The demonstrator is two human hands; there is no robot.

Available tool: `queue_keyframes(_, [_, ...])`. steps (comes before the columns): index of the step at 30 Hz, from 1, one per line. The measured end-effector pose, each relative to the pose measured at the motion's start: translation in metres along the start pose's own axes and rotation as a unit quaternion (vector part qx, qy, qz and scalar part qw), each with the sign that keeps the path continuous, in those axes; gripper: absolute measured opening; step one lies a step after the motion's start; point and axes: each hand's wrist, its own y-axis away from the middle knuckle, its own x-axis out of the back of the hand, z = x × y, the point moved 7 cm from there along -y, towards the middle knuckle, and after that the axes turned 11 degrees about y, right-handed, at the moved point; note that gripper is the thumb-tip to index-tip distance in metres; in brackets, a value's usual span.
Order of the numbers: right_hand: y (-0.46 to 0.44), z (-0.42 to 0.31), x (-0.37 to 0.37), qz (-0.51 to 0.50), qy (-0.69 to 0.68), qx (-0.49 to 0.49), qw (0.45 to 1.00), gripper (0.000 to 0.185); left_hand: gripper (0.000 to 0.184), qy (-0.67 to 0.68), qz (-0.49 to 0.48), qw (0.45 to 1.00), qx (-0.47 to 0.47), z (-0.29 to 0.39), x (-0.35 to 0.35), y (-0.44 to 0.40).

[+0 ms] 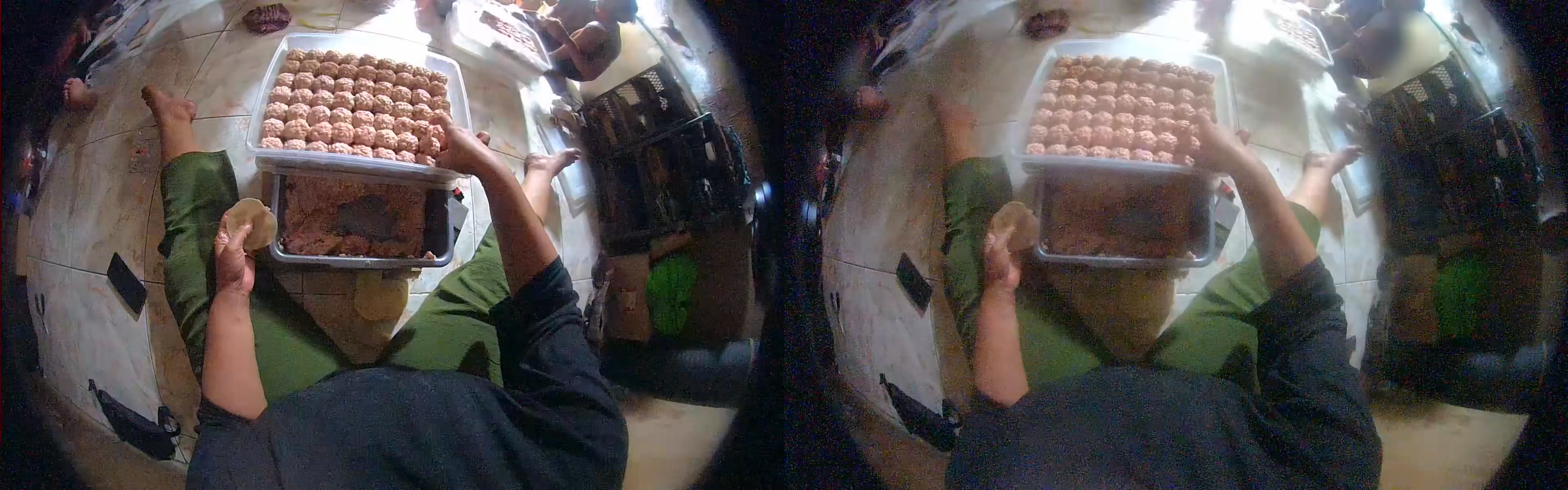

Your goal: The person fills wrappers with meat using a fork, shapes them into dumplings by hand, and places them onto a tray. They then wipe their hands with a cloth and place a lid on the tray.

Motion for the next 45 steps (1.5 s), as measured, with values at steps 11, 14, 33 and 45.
queue_keyframes(11, [0.028,-0.023,0.025,0.094,0.122,-0.048,0.987,0.062,0.035,-0.015,0.038,0.999,-0.011,0.009,-0.01,0.011])
queue_keyframes(14, [0.069,-0.068,0.042,0.217,0.086,0.064,0.97,0.038,0.037,0.035,-0.044,0.998,-0.016,0.009,-0.019,0.013])
queue_keyframes(33, [0.045,-0.143,-0.092,-0.01,0.147,0.282,0.948,0.019,0.042,0.145,-0.045,0.988,-0.011,0.0,-0.021,0.01])
queue_keyframes(45, [0.025,-0.2,-0.095,0.038,0.233,0.183,0.954,0.017,0.039,0.059,0.046,0.995,-0.06,-0.018,-0.019,0.014])
